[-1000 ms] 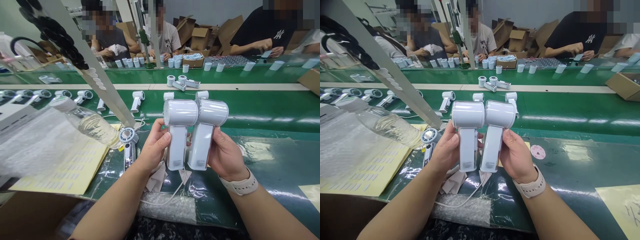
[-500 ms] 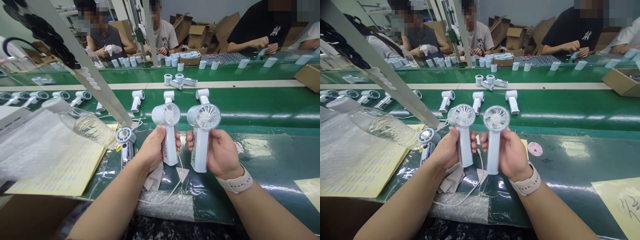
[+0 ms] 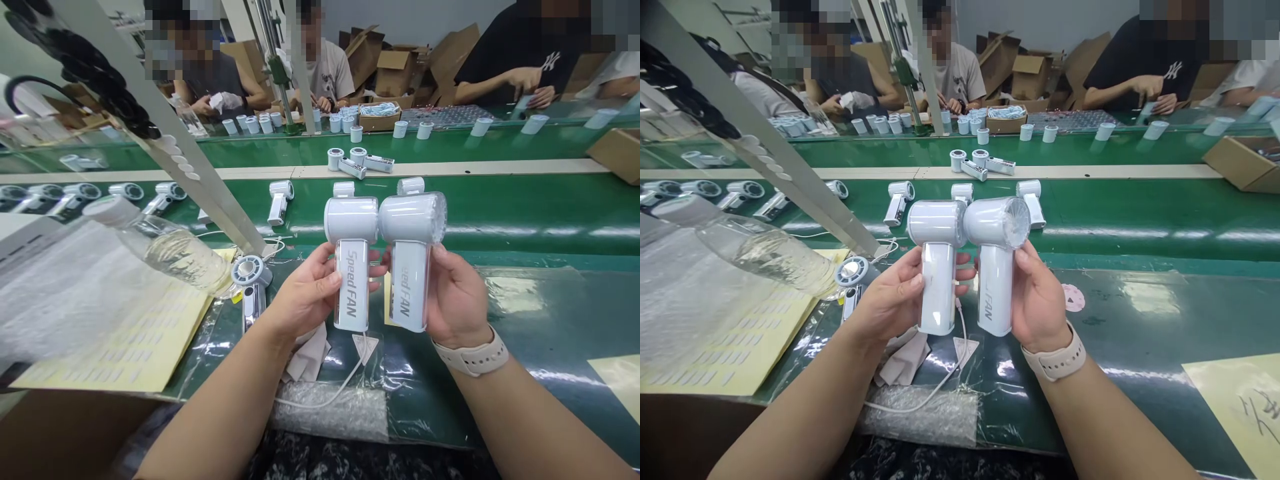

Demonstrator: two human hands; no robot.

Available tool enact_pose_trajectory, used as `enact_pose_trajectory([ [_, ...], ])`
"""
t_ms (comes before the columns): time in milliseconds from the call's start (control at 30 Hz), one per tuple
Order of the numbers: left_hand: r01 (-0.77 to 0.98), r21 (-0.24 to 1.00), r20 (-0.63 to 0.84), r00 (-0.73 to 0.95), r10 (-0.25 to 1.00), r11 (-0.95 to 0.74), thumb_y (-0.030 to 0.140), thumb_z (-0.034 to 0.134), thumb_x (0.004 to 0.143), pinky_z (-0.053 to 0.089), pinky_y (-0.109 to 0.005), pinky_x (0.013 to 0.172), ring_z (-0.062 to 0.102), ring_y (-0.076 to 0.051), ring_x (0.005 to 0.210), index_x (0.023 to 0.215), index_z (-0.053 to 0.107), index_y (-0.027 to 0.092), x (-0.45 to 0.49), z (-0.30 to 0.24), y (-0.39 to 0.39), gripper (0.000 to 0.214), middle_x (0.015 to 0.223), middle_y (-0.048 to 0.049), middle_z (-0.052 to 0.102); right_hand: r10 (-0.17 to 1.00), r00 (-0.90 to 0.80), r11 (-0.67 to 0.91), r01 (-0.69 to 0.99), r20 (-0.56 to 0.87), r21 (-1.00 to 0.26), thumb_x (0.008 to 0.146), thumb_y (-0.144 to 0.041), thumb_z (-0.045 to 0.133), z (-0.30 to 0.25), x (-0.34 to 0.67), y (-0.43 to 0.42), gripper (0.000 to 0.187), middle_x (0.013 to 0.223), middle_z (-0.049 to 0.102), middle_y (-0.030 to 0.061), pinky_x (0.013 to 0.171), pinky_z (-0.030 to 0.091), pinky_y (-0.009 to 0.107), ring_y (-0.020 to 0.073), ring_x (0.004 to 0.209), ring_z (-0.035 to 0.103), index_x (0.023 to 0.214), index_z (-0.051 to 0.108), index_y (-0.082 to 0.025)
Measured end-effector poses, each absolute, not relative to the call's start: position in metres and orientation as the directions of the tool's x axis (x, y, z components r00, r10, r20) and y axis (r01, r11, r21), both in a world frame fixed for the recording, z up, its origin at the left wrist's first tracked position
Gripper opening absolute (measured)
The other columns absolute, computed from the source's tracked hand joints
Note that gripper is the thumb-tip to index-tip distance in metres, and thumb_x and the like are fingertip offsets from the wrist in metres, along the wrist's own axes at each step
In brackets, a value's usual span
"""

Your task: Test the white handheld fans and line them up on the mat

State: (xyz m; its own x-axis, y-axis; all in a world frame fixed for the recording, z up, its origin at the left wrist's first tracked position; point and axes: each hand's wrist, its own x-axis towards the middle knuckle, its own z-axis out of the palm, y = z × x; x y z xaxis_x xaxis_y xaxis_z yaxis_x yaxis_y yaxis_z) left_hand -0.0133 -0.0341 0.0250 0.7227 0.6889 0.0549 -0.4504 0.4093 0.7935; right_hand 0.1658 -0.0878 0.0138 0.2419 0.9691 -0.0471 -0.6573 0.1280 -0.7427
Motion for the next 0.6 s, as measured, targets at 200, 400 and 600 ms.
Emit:
enact_pose_trajectory([
  [200,-0.396,0.852,0.044,0.704,0.709,0.341,0.038,0.077,0.082,0.057,-0.039,0.097,0.065,-0.028,0.121,0.125,0.051,0.023,-0.015,0.017,-0.033,0.052,0.125,-0.0102,0.070,0.971,0.240,0.134,-0.602,-0.019,-0.787,0.089,-0.034,0.055,0.010,0.165,-0.085,0.019,0.095,0.074,0.0027,0.080,0.058,0.048,0.0268,0.093,0.071,0.104,0.065,-0.031],
  [400,-0.332,0.891,-0.024,0.646,0.763,0.309,0.049,0.077,0.079,0.059,-0.039,0.090,0.069,-0.030,0.113,0.121,0.051,0.021,-0.012,0.013,-0.032,0.057,0.118,-0.0125,0.072,0.949,0.310,0.118,-0.527,-0.061,-0.841,0.089,-0.032,0.059,0.004,0.165,-0.081,0.019,0.093,0.074,0.0023,0.077,0.058,0.039,0.0212,0.086,0.070,0.106,0.067,-0.028],
  [600,-0.320,0.863,-0.141,0.592,0.793,0.392,0.046,0.078,0.079,0.058,-0.038,0.089,0.071,-0.027,0.107,0.110,0.053,0.018,-0.005,0.015,-0.033,0.049,0.115,-0.0128,0.074,0.924,0.304,-0.007,-0.597,-0.233,-0.803,0.083,-0.026,0.063,0.000,0.160,-0.077,0.019,0.089,0.077,0.0060,0.081,0.061,0.040,0.0232,0.085,0.073,0.100,0.070,-0.021],
])
